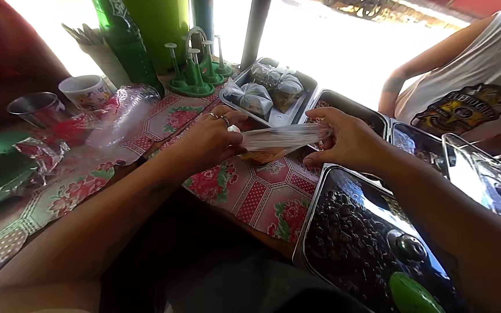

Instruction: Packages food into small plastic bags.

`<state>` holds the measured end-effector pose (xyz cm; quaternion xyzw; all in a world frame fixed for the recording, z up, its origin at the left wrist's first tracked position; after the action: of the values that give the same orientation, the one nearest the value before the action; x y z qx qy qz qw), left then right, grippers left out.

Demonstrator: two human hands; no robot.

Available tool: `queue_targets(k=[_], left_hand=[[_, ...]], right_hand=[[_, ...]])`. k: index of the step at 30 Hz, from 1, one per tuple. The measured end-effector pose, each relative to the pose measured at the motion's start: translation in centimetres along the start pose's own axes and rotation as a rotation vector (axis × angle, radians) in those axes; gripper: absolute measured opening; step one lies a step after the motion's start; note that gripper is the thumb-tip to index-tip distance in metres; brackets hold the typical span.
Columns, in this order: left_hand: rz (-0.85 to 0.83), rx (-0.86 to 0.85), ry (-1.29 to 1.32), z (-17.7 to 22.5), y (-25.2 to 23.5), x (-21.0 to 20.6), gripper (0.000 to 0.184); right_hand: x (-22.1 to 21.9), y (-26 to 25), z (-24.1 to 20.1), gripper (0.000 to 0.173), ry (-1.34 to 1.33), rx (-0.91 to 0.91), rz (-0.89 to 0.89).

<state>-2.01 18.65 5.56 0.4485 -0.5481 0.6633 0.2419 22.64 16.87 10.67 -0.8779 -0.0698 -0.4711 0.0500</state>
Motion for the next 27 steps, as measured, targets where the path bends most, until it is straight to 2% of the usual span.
queue_targets(k=[1,3,4,6,8,10,12,14,18,20,21,22,23,25,26,27], left_hand=[[0.007,-0.029,-0.004,-0.3,-0.1,1.0,0.030],[0.036,-0.064,0.003,-0.6,-1.0,2.9,0.032],[0.069,-0.065,-0.001,-0.6,-1.7,4.0,0.034],[0.196,-0.059,-0.012,-0.3,-3.1,6.7,0.032],[0.382,-0.090,-0.010,0.8,-4.4,9.4,0.027],[0.541,-0.119,-0.018,2.1,-5.7,11.4,0.023],[0.623,-0.115,-0.015,3.5,-6.7,12.3,0.022],[0.579,-0.099,-0.006,4.8,-7.3,12.0,0.022],[0.284,-0.062,0.061,6.5,-6.7,7.7,0.020],[0.186,-0.058,0.117,7.0,-5.9,5.0,0.015],[0.177,-0.063,0.144,7.3,-5.5,4.0,0.013],[0.214,-0.073,0.166,7.4,-5.2,3.4,0.014],[0.279,-0.084,0.193,7.5,-5.0,3.1,0.013],[0.449,-0.134,0.351,7.1,-4.6,2.9,0.012],[0.504,-0.182,0.506,6.6,-4.5,2.5,0.026],[0.481,-0.215,0.668,5.8,-4.5,1.7,0.056]], right_hand=[[-0.4,0.0,-0.3,0.073,0.113,0.034,0.006],[-0.6,-0.4,-0.8,0.026,0.176,0.136,0.064],[0.0,-0.9,-0.7,0.011,0.164,0.167,0.123],[2.5,-1.5,-1.0,0.012,0.053,0.103,0.257],[5.0,-1.2,-1.5,0.006,-0.196,0.047,0.343],[6.0,-0.5,-2.5,0.006,-0.484,0.089,0.301],[5.9,0.2,-3.6,0.016,-0.629,0.154,0.226],[5.1,0.7,-4.4,0.022,-0.666,0.202,0.170],[1.6,1.2,-4.8,0.023,-0.459,0.230,0.029],[-0.9,1.4,-4.2,0.053,-0.368,0.145,-0.121],[-2.1,1.3,-3.7,0.069,-0.343,0.080,-0.191],[-3.2,1.3,-3.2,0.076,-0.323,0.034,-0.247],[-4.0,1.4,-3.0,0.066,-0.309,0.022,-0.276],[-4.6,2.0,-3.5,0.025,-0.255,0.049,-0.259],[-4.4,2.4,-4.1,0.015,-0.242,0.073,-0.239],[-4.1,2.8,-4.6,0.011,-0.252,0.135,-0.215]])
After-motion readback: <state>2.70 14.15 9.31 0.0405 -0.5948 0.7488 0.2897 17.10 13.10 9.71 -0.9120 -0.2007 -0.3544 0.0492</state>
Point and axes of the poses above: each hand's wrist, its own y-axis away from the middle knuckle, its own x-axis out of the back of the hand, z = x × y, the point moved 6 cm from there along -y, towards the middle knuckle, and after that the axes turned 13 degrees about -x, right-handed, at the moved point
